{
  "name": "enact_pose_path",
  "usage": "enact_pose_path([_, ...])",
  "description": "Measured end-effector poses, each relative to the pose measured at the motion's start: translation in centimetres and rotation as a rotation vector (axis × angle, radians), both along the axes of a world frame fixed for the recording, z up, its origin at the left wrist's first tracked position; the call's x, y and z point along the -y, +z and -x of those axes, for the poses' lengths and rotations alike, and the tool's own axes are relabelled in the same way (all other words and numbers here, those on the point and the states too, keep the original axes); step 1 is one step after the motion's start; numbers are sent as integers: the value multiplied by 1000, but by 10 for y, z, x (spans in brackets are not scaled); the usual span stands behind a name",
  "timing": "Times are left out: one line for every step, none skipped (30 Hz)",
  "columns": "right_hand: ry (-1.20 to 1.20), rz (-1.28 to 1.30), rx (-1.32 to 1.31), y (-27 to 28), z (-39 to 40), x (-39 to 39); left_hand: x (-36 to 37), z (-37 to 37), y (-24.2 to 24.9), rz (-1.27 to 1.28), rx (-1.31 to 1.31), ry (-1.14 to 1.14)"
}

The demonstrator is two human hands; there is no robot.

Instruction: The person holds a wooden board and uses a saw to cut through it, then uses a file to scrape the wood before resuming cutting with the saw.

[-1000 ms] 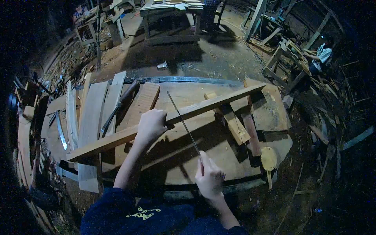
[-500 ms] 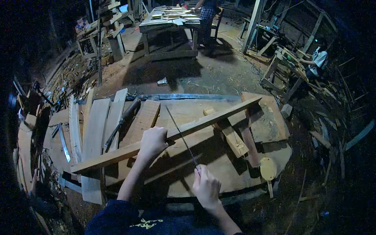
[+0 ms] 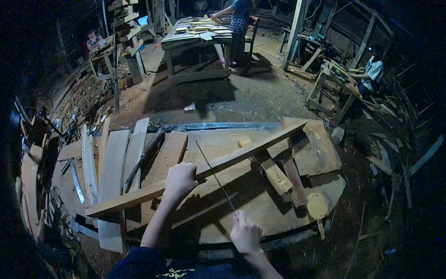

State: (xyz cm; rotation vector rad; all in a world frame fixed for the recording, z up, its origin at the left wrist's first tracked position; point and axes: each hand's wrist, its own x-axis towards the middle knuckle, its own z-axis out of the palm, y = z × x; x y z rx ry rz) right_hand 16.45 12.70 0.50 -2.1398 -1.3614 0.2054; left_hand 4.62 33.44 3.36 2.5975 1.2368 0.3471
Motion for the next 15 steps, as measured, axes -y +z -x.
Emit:
enact_pose_path([-9, 24, 18, -1, -1, 1, 1, 0, 1, -1, -8, 2])
enact_pose_path([-20, 51, 32, -3, -1, 3, 3, 0, 1, 1, -20, 2])
enact_pose_path([-27, 56, 29, -2, 0, -1, 4, 0, 0, 5, -24, -5])
enact_pose_path([-7, 33, 14, 1, -1, -11, 4, 0, -1, -2, -18, -4])
enact_pose_path([13, 6, -2, 3, -2, -18, 3, 0, 0, -12, -13, -3])
enact_pose_path([8, 2, -7, 1, -2, -23, 3, -1, 0, -16, -18, -8])
enact_pose_path([29, -30, -1, 0, -2, -27, 3, -1, -2, -16, -32, 1])
enact_pose_path([53, -62, 7, 0, -2, -30, 2, -1, -3, -17, -44, 13])
enact_pose_path([58, -66, 6, 1, -1, -28, 1, 0, -6, -21, -44, 17])
enact_pose_path([49, -47, 0, 1, -1, -21, 0, 1, -10, -31, -22, 3])
enact_pose_path([40, -28, -4, -1, -2, -14, -1, 2, -11, -43, 2, -11])
enact_pose_path([44, -32, -1, -7, -3, -5, -1, 2, -8, -46, 6, -7])
enact_pose_path([32, 34, 12, -12, -5, 5, 0, 1, -4, -8, -16, 0])
enact_pose_path([17, 102, 23, -16, -6, 11, 1, 0, -2, 31, -38, 6])
enact_pose_path([18, 76, 27, -18, -7, 12, 0, 0, -1, 31, -37, 4])
